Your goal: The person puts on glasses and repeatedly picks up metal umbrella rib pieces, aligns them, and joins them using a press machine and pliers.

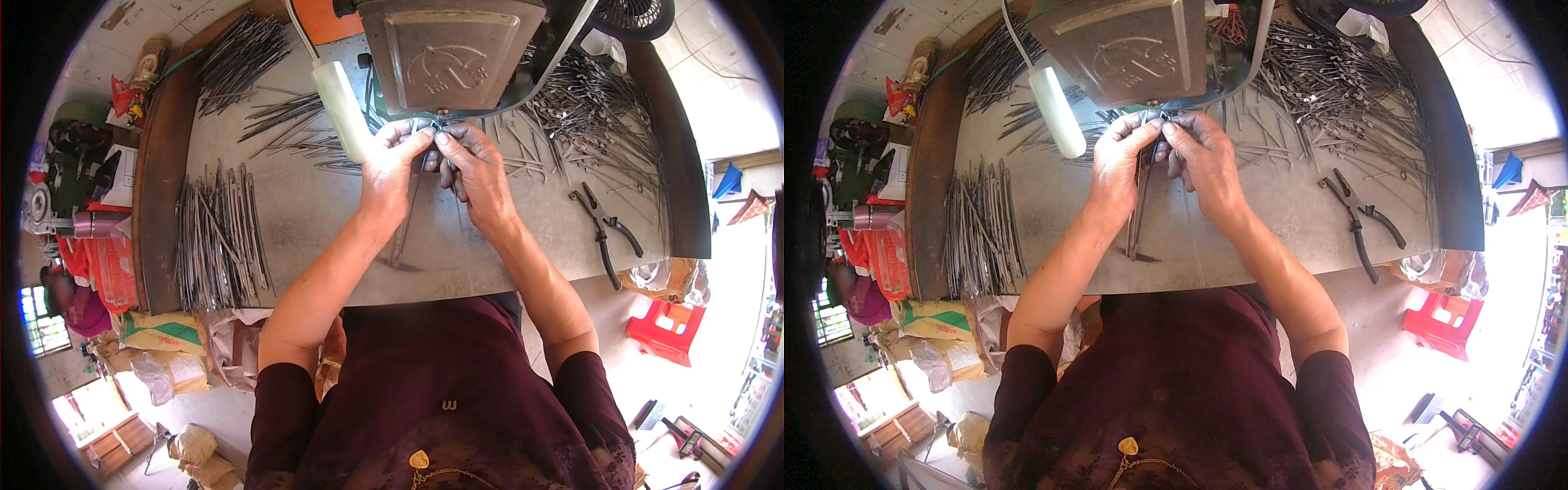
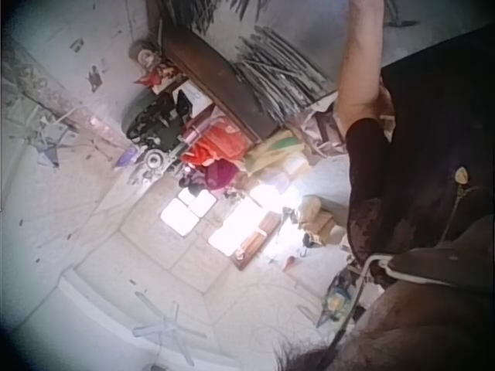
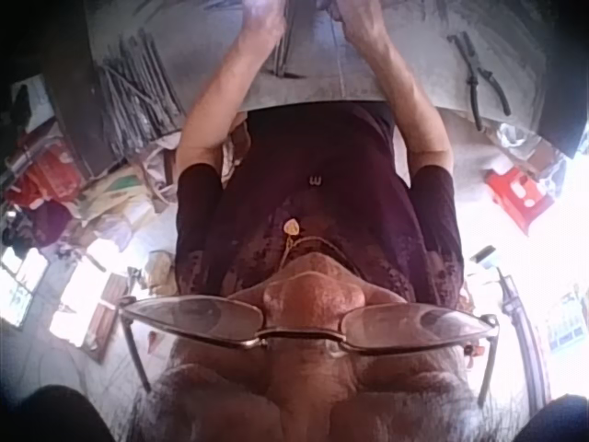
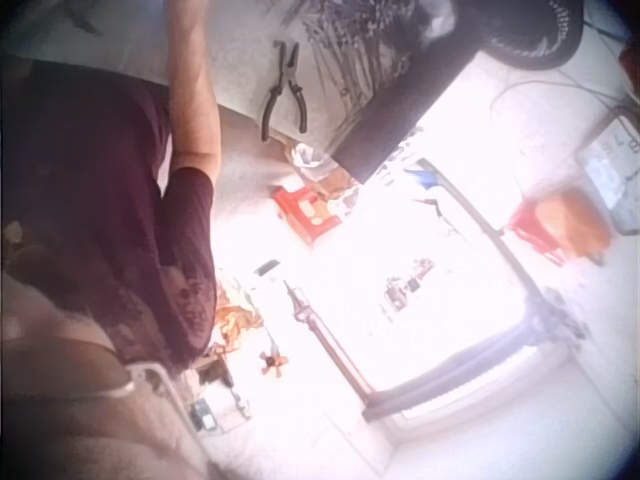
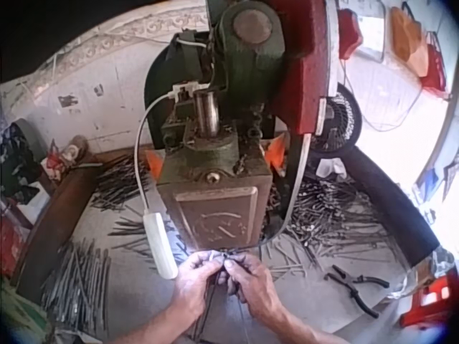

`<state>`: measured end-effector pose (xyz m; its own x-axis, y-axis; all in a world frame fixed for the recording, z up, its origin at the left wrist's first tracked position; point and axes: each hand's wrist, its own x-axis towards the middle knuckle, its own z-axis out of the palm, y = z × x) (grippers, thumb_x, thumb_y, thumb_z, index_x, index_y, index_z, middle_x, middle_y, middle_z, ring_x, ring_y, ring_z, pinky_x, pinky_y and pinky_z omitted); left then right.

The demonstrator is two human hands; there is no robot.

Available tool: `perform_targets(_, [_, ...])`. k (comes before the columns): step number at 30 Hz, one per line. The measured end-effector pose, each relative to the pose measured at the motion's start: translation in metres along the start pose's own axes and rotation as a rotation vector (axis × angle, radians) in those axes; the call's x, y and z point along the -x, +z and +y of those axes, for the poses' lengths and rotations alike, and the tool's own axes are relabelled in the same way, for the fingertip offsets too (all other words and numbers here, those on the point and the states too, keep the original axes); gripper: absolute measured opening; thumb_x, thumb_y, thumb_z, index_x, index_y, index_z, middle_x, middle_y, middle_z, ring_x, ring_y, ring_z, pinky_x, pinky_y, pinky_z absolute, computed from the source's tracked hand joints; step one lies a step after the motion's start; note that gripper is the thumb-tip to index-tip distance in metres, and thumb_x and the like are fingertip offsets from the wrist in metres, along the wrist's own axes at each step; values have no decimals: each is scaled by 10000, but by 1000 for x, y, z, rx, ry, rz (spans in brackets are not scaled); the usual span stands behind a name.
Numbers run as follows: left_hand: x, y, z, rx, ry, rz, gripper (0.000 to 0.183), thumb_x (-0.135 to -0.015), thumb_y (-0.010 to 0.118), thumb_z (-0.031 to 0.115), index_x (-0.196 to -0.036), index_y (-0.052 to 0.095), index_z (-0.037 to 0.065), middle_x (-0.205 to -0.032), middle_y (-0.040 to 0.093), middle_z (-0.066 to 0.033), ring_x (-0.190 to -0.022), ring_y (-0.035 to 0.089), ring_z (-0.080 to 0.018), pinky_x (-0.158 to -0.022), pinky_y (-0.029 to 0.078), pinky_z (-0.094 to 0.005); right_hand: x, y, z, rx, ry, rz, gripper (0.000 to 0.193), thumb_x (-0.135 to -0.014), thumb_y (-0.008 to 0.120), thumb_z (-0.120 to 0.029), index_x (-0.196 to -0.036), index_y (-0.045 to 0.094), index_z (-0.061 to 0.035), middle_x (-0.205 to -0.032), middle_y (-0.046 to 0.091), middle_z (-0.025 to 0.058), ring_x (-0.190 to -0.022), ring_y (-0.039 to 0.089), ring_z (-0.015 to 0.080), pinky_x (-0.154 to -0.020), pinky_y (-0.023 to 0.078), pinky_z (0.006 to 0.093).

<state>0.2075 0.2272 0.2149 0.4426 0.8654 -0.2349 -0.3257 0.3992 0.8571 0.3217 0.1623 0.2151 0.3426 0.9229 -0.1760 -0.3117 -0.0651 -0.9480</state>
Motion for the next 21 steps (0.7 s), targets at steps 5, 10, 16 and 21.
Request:
perform_targets(5, [-2,-5,2,-50,32,-66,156,-885,632,87,-1028,626,24,-851,643,-22,-671,568,-83,-588,414,-217,0,-2,-6,86,-8,-8,166,-935,557,-182,-1007,601,-39,-755,630,35,-522,495,58,-389,323,195])
perform_targets(10, [-16,-12,9,-89,-50,-116,90,-866,663,108,-887,620,33,-756,632,-29,-623,575,-99,-557,445,-245,-7,-12,-10,111,51,-58,208,-923,580,-201,-1031,613,-27,-737,632,34,-530,526,68,-381,338,212])
perform_targets(16, [-15,-9,23,-279,-27,-97,86,-847,681,104,-876,653,28,-740,643,-30,-604,577,-99,-556,461,-229,-6,-8,-18,372,-4,-29,265,-924,610,-230,-1057,600,-1,-756,617,35,-497,505,66,-365,326,197])
perform_targets(21, [-15,1,32,-485,79,-113,100,-844,679,102,-898,679,18,-761,656,-34,-617,589,-100,-571,476,-225,-9,-16,-17,345,50,-34,242,-925,607,-216,-1054,601,-10,-756,615,31,-495,520,70,-363,345,211])
